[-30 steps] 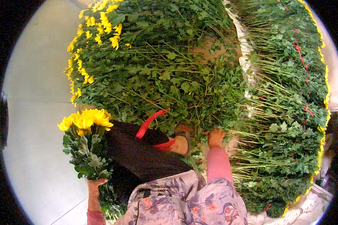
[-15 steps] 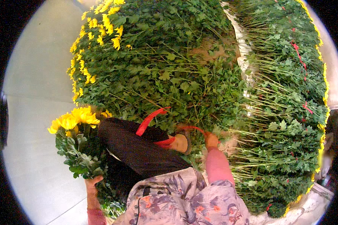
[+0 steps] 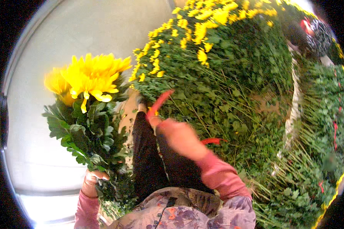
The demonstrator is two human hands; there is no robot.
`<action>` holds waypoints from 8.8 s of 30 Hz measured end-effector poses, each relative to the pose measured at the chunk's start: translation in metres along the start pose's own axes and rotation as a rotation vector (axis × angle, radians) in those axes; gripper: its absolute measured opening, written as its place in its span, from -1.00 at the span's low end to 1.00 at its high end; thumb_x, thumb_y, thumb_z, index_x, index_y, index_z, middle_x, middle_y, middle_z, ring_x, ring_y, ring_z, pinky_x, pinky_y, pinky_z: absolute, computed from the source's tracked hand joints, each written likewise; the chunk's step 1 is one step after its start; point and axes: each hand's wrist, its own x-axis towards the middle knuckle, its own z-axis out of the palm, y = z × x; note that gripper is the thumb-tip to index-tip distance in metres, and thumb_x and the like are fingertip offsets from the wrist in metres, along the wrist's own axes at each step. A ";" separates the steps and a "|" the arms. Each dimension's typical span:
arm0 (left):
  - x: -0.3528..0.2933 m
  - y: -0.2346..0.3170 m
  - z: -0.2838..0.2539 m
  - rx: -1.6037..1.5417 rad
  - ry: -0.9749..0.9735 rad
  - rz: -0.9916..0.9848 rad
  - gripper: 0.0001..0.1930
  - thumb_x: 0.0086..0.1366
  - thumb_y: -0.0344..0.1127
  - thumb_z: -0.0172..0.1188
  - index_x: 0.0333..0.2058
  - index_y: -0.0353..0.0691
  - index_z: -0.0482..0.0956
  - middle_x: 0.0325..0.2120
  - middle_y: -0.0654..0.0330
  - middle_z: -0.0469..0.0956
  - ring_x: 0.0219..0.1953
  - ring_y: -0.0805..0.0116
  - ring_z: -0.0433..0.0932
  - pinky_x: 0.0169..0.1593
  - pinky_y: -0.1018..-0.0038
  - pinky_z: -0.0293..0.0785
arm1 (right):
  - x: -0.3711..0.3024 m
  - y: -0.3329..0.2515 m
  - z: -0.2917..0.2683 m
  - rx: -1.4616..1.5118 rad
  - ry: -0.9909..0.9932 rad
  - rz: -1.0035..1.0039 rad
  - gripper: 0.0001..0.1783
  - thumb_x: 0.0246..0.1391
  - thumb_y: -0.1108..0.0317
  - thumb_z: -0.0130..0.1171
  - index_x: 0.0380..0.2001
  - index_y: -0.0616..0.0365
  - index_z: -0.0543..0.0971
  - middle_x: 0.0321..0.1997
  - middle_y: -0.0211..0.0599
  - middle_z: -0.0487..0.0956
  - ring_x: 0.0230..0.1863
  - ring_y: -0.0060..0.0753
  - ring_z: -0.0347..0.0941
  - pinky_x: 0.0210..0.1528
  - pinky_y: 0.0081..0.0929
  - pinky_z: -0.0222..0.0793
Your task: The person gathers yellow flowers into bundles and ties them with red ribbons while sitting on the floor surrounded by flower stems.
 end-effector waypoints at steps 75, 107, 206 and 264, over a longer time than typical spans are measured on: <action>0.078 -0.075 0.094 0.324 0.512 0.633 -0.77 0.30 -0.28 0.17 -0.45 -0.35 0.51 -0.55 0.15 0.41 -0.43 0.21 0.37 -0.35 0.42 0.34 | 0.007 -0.021 0.069 0.382 -0.339 -0.027 -0.88 -0.03 0.58 0.25 -0.37 0.23 0.55 -0.42 -0.37 0.48 -0.43 -0.56 0.41 -0.39 -0.62 0.29; 0.097 -0.066 0.079 0.855 0.415 0.844 -0.80 0.00 -0.54 0.33 -0.36 -0.21 0.57 -0.50 0.13 0.57 -0.46 0.13 0.59 -0.40 0.35 0.50 | 0.007 -0.030 0.055 0.388 -0.418 0.038 -0.81 -0.08 0.56 0.12 -0.32 0.25 0.43 0.04 -0.09 0.43 0.04 -0.05 0.43 0.08 -0.29 0.35; 0.094 -0.053 0.063 -0.208 0.159 0.208 -0.79 0.16 -0.53 0.30 -0.25 -0.28 0.49 -0.47 0.27 0.59 -0.54 0.58 0.51 -0.54 0.64 0.37 | -0.028 -0.051 0.064 -0.073 -0.134 -0.359 -0.80 -0.17 0.55 0.25 -0.39 0.18 0.51 0.02 -0.15 0.47 -0.09 -0.18 0.49 -0.02 -0.22 0.36; 0.078 -0.069 0.072 0.166 0.011 0.324 -0.89 0.03 -0.53 0.31 -0.43 -0.22 0.61 -0.42 0.32 0.52 -0.23 0.46 0.41 -0.06 0.50 0.32 | -0.031 -0.030 0.065 -0.006 -0.174 -0.327 -0.78 -0.14 0.59 0.23 -0.34 0.24 0.49 0.11 -0.15 0.43 0.10 -0.01 0.39 0.15 -0.20 0.33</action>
